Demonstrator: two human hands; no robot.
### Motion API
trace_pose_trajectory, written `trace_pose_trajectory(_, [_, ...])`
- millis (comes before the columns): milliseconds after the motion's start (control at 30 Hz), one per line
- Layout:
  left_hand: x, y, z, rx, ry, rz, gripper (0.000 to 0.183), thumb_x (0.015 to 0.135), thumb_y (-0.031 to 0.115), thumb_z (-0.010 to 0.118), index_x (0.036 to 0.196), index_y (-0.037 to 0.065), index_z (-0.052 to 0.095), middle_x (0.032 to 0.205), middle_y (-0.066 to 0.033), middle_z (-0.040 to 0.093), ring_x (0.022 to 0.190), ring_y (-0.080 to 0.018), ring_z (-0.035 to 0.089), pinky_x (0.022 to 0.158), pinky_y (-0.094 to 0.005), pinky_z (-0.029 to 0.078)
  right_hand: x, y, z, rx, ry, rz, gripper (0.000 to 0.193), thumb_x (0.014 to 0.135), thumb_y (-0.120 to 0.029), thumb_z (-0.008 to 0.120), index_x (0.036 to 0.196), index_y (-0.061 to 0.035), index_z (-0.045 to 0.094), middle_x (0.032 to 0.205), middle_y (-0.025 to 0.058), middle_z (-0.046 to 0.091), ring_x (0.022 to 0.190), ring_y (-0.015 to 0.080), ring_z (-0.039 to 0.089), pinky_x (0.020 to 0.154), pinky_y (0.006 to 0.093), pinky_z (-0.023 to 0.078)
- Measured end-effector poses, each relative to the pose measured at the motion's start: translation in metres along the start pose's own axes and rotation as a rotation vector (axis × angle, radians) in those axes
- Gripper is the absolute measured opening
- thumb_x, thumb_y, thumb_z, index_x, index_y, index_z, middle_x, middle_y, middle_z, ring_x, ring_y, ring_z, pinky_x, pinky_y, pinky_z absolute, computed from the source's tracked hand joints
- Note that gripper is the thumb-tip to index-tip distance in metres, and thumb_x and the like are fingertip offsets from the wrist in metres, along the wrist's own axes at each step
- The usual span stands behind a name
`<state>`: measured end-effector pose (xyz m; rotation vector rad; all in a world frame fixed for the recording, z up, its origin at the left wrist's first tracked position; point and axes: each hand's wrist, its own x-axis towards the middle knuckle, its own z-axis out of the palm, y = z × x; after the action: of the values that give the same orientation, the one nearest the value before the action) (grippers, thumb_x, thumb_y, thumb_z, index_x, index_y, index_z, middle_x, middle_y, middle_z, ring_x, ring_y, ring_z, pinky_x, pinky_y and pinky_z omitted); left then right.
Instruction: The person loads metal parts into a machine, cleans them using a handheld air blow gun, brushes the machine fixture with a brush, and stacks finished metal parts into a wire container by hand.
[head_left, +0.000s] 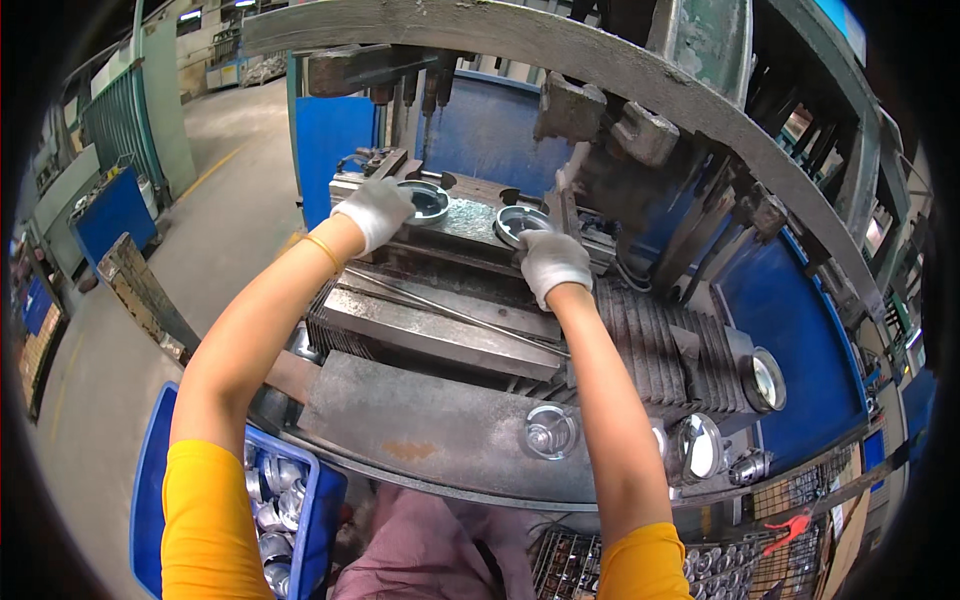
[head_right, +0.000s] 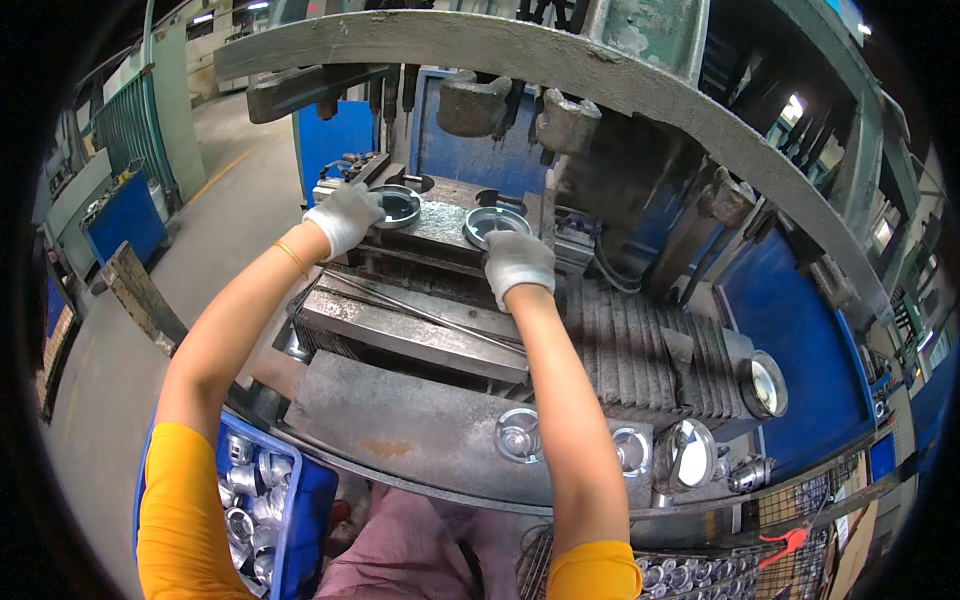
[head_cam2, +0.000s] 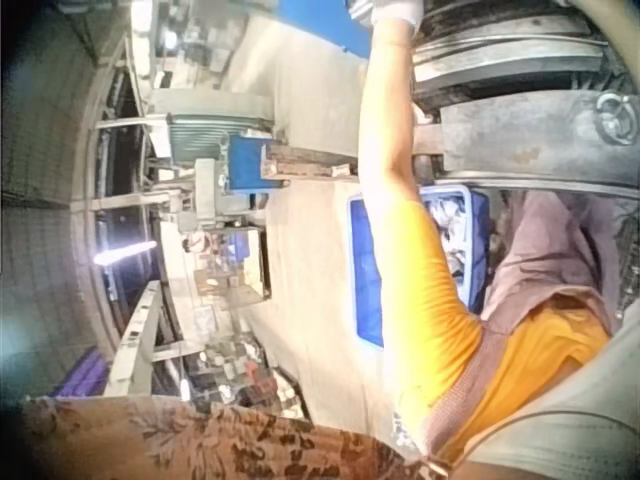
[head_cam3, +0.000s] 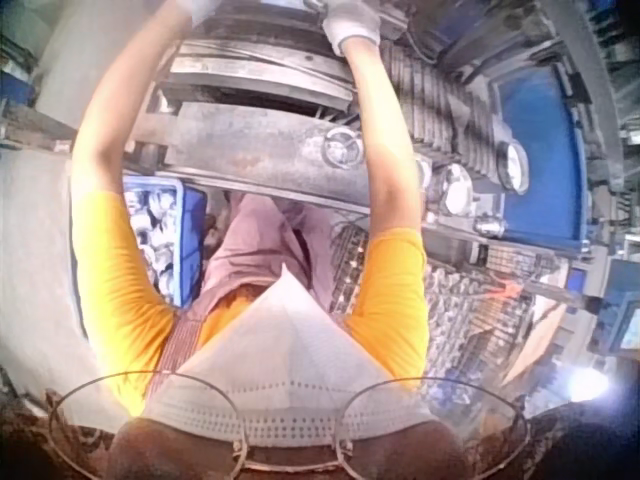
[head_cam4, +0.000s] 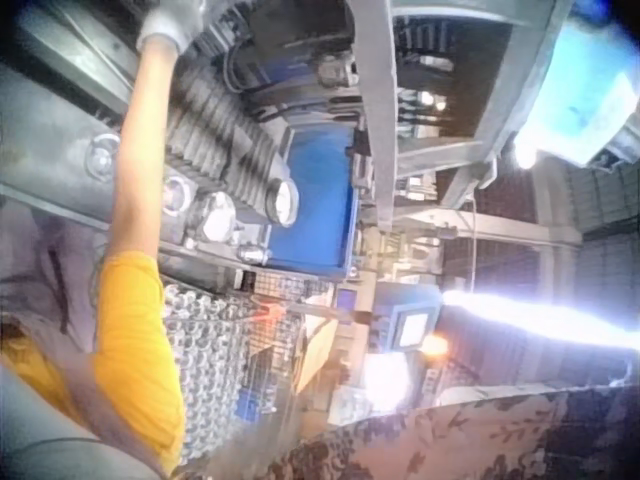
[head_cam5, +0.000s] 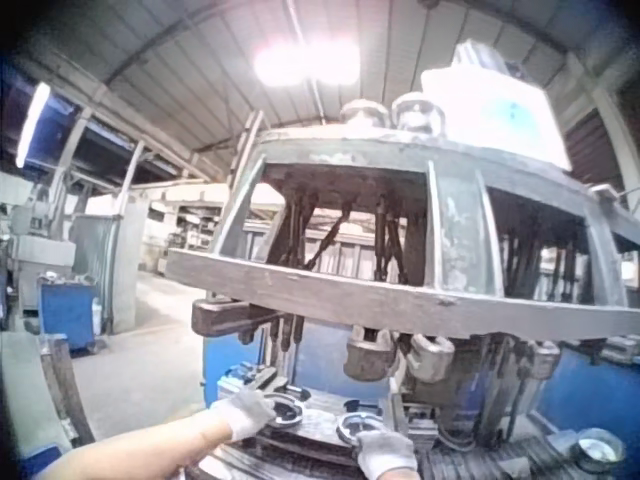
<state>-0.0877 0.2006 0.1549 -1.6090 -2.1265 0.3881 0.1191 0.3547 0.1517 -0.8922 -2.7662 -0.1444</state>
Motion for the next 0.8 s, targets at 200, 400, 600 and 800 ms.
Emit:
trace_pose_trajectory(200, [-0.018, -0.001, 0.022, -0.962, 0.200, -0.257, 0.024, 0.081, 0.009, 0.065, 0.104, 0.005, 0.065, 0.105, -0.0135, 0.062, 0.098, -0.0327, 0.059, 0.091, -0.0371, 0.047, 0.002, 0.020, -0.009, 0.229, -0.125, -0.134, 0.029, 0.086, -0.019, 0.055, 0.114, -0.0163, 0.064, 0.112, 0.0125, 0.063, 0.105, 0.0306, 0.060, 0.091, 0.0389, 0.047])
trace_pose_trajectory(400, [-0.019, 0.003, 0.022, -0.547, 0.210, -0.198, 0.023, 0.081, 0.013, 0.066, 0.103, 0.006, 0.066, 0.100, -0.0145, 0.062, 0.096, -0.0336, 0.058, 0.085, -0.0397, 0.048, 0.004, -0.009, -0.011, 0.018, -0.053, -0.038, 0.025, 0.084, -0.007, 0.052, 0.104, -0.0068, 0.066, 0.107, 0.0187, 0.063, 0.105, 0.0325, 0.060, 0.090, 0.0425, 0.049])
trace_pose_trajectory(600, [-0.019, 0.007, 0.013, -0.543, 0.227, -0.201, 0.018, 0.078, 0.013, 0.067, 0.095, 0.008, 0.068, 0.094, -0.0139, 0.062, 0.094, -0.0334, 0.059, 0.082, -0.0412, 0.049, 0.003, 0.011, 0.002, 0.177, 0.087, -0.197, 0.019, 0.083, -0.009, 0.055, 0.095, -0.0060, 0.069, 0.097, 0.0187, 0.065, 0.094, 0.0359, 0.062, 0.084, 0.0425, 0.048])
trace_pose_trajectory(800, [-0.025, 0.017, 0.022, -0.432, 0.237, -0.208, 0.019, 0.075, 0.010, 0.067, 0.094, 0.012, 0.069, 0.100, -0.0105, 0.062, 0.093, -0.0334, 0.060, 0.078, -0.0419, 0.051, -0.005, -0.005, 0.015, 0.099, 0.146, -0.035, 0.016, 0.081, -0.009, 0.058, 0.092, -0.0062, 0.069, 0.096, 0.0195, 0.065, 0.093, 0.0366, 0.062, 0.083, 0.0437, 0.048])
